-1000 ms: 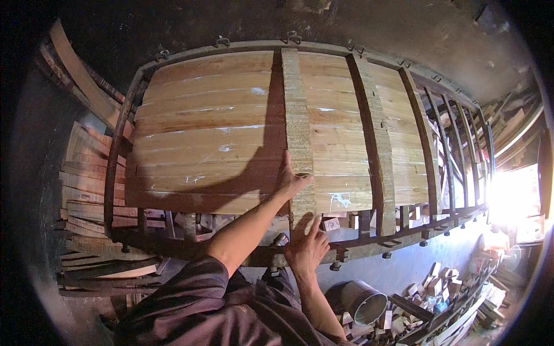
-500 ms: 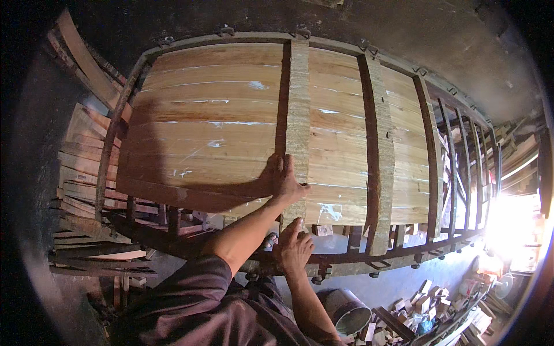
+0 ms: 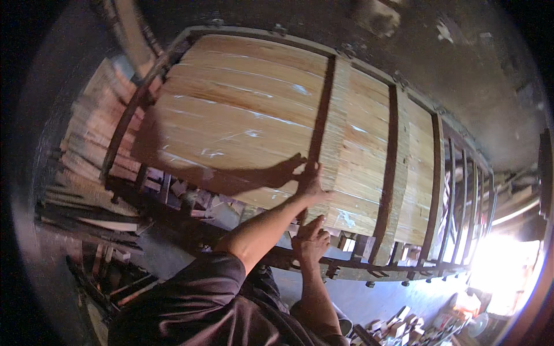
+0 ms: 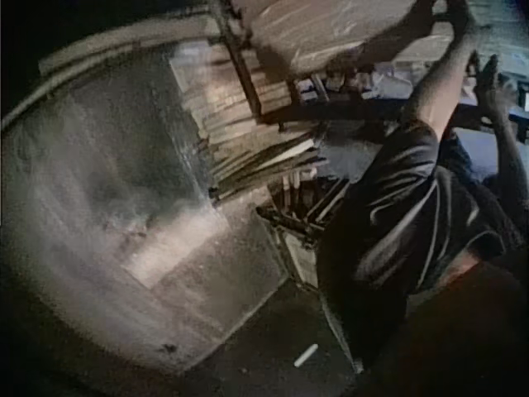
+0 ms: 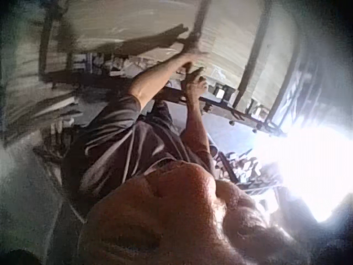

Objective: The person applies white glue to the edges of wooden planks using an applicator and fits them into a curved wooden frame. The person moves long wooden boards from a stack, applies glue to their sides, and presses them into position on the structure.

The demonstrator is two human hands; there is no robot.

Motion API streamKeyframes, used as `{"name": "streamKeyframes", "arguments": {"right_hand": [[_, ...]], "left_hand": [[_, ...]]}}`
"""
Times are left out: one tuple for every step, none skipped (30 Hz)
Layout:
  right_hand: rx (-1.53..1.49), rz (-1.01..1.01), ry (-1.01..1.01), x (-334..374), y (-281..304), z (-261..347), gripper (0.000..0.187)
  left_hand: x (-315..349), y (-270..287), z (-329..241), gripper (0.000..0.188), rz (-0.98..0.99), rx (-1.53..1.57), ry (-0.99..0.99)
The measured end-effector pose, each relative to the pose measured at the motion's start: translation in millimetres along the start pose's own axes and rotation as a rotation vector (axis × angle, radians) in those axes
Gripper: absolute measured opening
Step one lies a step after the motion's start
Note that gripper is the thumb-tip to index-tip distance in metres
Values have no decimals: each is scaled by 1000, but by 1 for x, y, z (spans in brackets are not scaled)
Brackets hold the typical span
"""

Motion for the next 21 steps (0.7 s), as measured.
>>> {"name": "streamKeyframes", "arguments": {"right_hand": [[116,-79,2,-1,-11,-3,96],[223,-157,26,1,-18,-1,95],[310,-106,51,7,-22,9,100],[405,-64,86,7,-22,17,106],[343,-41,-15,2,-34,2,104],[398,19,-23,3,-33,-3,97],[453,79,-19,5,-31,-6,91],[513,134,1,3,-28,-3,84],[554,90,131,-13,-53,-32,82],[594,42,247,-24,-80,-69,81],[595,-26,254,-15,-73,-34,78],[597,-95,239,-4,-62,-10,76],[596,-172,248,10,-51,18,75],[595,-241,242,30,-34,41,73],[595,-304,218,48,-16,54,72],[590,-370,184,60,0,61,71],[276,-413,189,68,-12,73,75],[-41,-445,196,73,-29,88,79],[60,-305,277,62,-44,113,84],[-70,-357,278,90,-36,165,82],[106,-647,617,59,-64,169,74]], "left_hand": [[19,19,-19,111,-21,24,-85],[45,46,-30,105,-58,36,-154],[74,69,-21,98,-125,93,-214],[105,90,-15,91,-199,144,-275],[136,113,-33,85,-207,159,-307],[173,143,-44,79,-249,162,-311],[210,167,-33,77,-298,136,-338],[242,190,-24,74,-332,123,-379],[272,217,-23,72,-330,110,-402],[305,249,-13,70,-328,91,-424],[341,288,9,68,-273,16,-348],[388,350,5,65,-494,185,-510],[424,359,67,59,-491,108,-275],[471,386,101,60,-769,-76,-378],[507,428,118,57,-815,-57,-294],[549,456,129,54,-983,-144,-267],[583,477,160,52,-1039,-147,-15],[611,492,185,50,-1076,-150,240],[632,501,195,50,-1131,-144,246],[657,508,206,49,-1193,-155,269],[663,518,213,49,-1236,-124,245]]}}
Point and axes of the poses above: each hand's wrist, its own x-axis away from the middle knuckle, its own y-axis out of the back of the hand, z = x × y, the point moved 6 cm from there along -x, towards the middle knuckle, and after that the axes turned 12 degrees about x, right-handed, at the moved point
